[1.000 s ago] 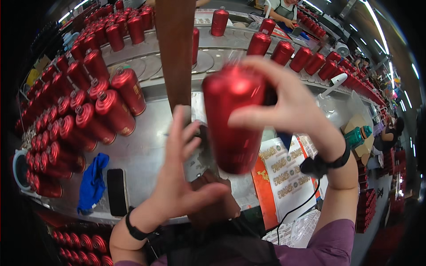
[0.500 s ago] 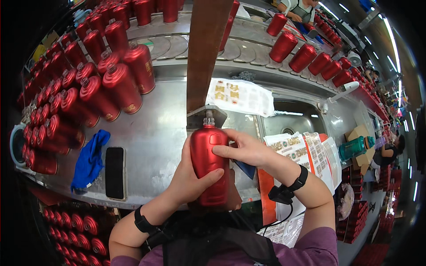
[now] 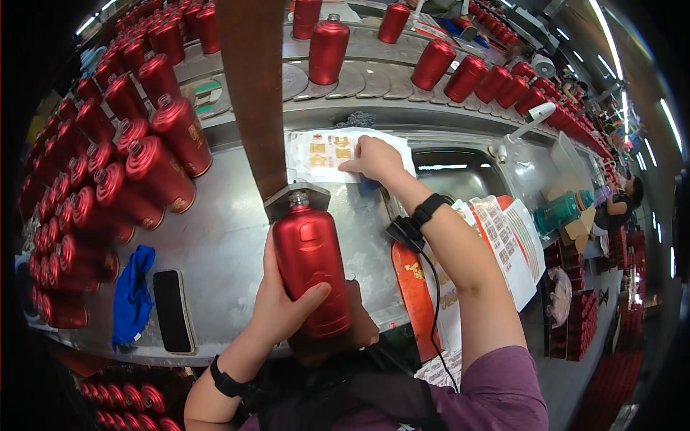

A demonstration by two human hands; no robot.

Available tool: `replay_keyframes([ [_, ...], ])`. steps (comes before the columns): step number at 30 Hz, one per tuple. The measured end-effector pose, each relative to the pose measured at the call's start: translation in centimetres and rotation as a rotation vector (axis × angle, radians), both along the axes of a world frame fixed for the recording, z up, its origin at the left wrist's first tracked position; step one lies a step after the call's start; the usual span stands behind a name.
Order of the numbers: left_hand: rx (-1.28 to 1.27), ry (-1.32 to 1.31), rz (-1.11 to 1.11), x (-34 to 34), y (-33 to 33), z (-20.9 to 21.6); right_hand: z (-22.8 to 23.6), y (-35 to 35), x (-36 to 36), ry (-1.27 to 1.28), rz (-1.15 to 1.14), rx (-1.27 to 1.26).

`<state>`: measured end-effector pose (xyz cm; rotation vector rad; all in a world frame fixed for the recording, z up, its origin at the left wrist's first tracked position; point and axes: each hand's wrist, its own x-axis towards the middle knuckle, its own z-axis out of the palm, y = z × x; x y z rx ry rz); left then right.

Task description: Applying labels and cleaning residue from red liquor bottles on an assembly line.

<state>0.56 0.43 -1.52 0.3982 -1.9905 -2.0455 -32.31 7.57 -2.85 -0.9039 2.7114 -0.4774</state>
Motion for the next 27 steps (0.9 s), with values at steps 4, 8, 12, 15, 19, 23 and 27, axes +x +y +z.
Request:
replay_keyframes([
  [4,0.051,0.038,-0.019,0.6,0.2,-0.3,0.7,1.3,-2.3,0.176,-0.038,0.159],
  [8,0.049,0.092,-0.005,0.5,0.5,-0.7,0.3,2.2,-5.6,0.208,-0.078,0.126],
  [12,0.040,0.049,0.007,0.7,0.3,-0.7,-0.4,1.9,-6.9,0.150,0.033,0.082],
  [15,-0.288,0.026,0.053,1.5,0.3,-1.1,-0.6,1.6,-7.8,0.137,0.049,0.036],
  [19,-0.224,-0.024,0.051,1.8,0.8,0.5,-0.4,0.6,-8.4,-0.047,-0.067,-0.034],
  [23,-0.324,-0.018,0.040,1.8,0.6,0.1,-1.2,0.4,-7.4,0.108,-0.065,-0.174],
  [27,-0.249,0.020,0.044,1.7,0.7,-0.3,-0.3,1.0,-6.3,0.148,-0.079,-0.409],
])
